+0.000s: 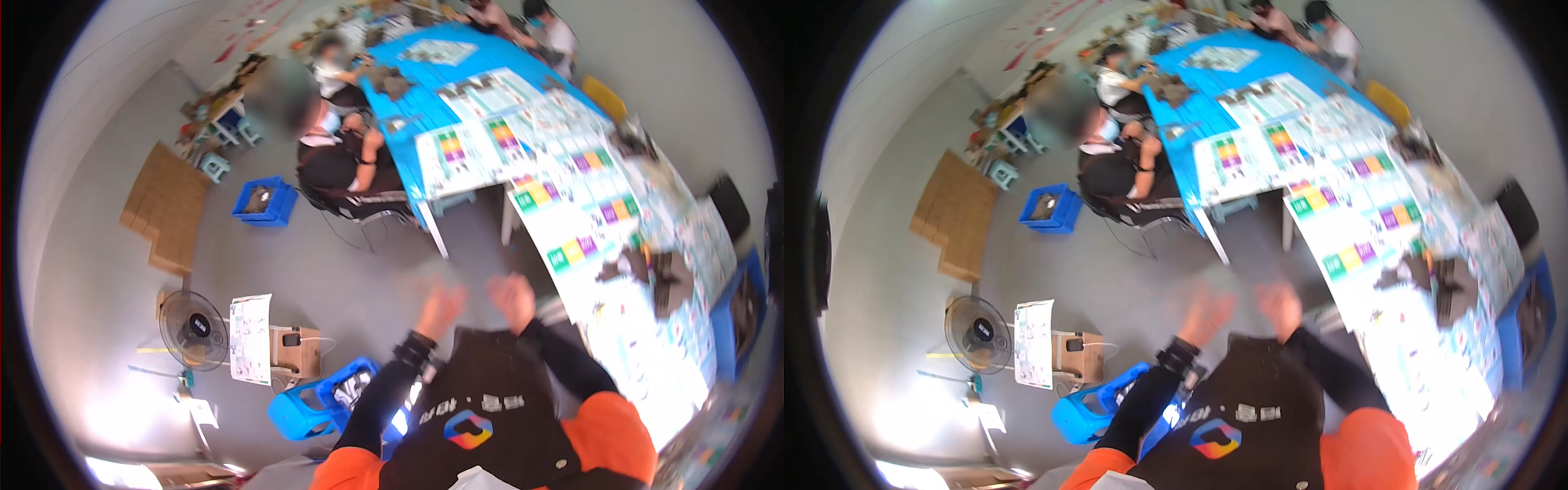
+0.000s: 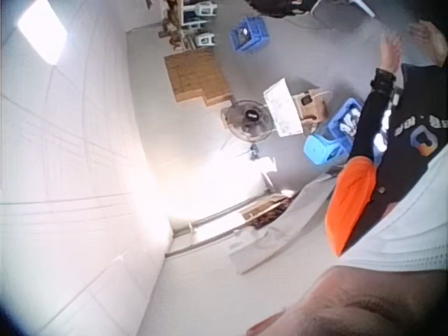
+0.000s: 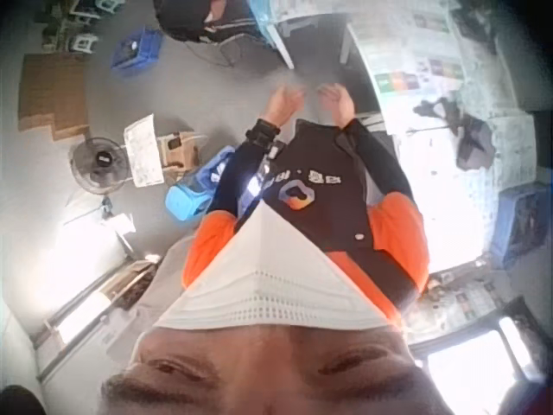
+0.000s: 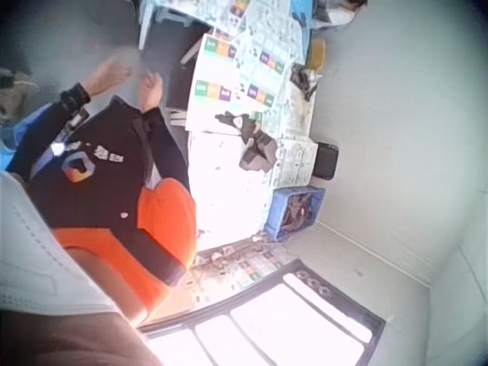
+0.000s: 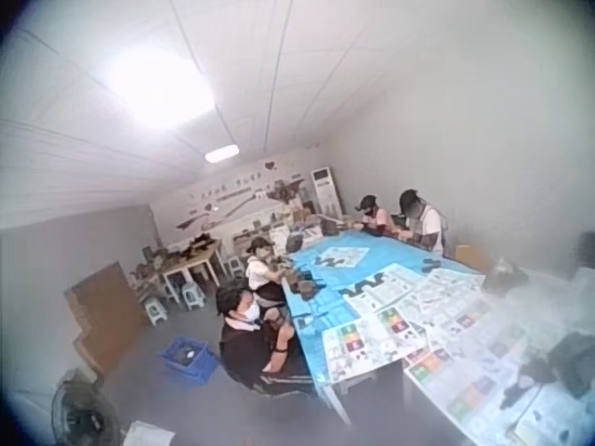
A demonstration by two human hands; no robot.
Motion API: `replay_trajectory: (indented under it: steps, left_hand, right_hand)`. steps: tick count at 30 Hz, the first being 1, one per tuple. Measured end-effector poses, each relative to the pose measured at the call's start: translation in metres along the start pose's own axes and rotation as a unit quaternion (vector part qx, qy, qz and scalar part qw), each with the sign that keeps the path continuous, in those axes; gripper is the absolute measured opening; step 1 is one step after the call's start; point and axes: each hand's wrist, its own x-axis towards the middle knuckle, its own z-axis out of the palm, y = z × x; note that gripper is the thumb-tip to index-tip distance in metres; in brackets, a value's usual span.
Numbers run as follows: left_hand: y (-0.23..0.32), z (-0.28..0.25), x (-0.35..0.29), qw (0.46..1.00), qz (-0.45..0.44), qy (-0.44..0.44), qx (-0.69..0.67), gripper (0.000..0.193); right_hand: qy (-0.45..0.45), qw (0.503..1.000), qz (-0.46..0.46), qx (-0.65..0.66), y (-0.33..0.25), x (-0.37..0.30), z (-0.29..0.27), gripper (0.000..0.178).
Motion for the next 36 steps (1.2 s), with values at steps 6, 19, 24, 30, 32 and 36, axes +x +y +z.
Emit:
replay_trajectory:
  steps: [6, 19, 24, 30, 32, 36]
  left_hand:
    - [0.063, 0.068, 0.001, 0.531, 0.463, 0.232, 0.671, 0.015]
    - [-0.041, -0.208, -0.101, 0.671, -0.207, 0.098, 0.705, 0.027]
    - [-0.065, -0.208, -0.175, 0.728, -0.433, 0.175, 0.502, 0.033]
    - [-0.113, -0.318, -0.145, 0.691, -0.321, -0.032, 0.647, 0.033]
    - [-0.114, -0.311, -0.116, 0.65, -0.184, -0.085, 0.732, 0.029]
    - [-0.087, -0.223, -0.055, 0.505, 0.01, 0.079, 0.86, 0.021]
  right_hand:
    - [-0.139, 0.773, -0.293, -0.546, -0.058, -0.004, 0.031, 0.026]
    - [0.099, 0.628, 0.03, -0.771, -0.022, -0.105, -0.151, 0.028]
    - [0.146, 0.607, 0.097, -0.775, 0.017, -0.172, -0.194, 0.028]
    - [0.206, 0.628, 0.13, -0.739, 0.019, -0.244, -0.179, 0.03]
    - [0.209, 0.632, 0.133, -0.734, 0.018, -0.253, -0.179, 0.03]
    - [0.197, 0.641, 0.143, -0.728, 0.008, -0.265, -0.189, 0.028]
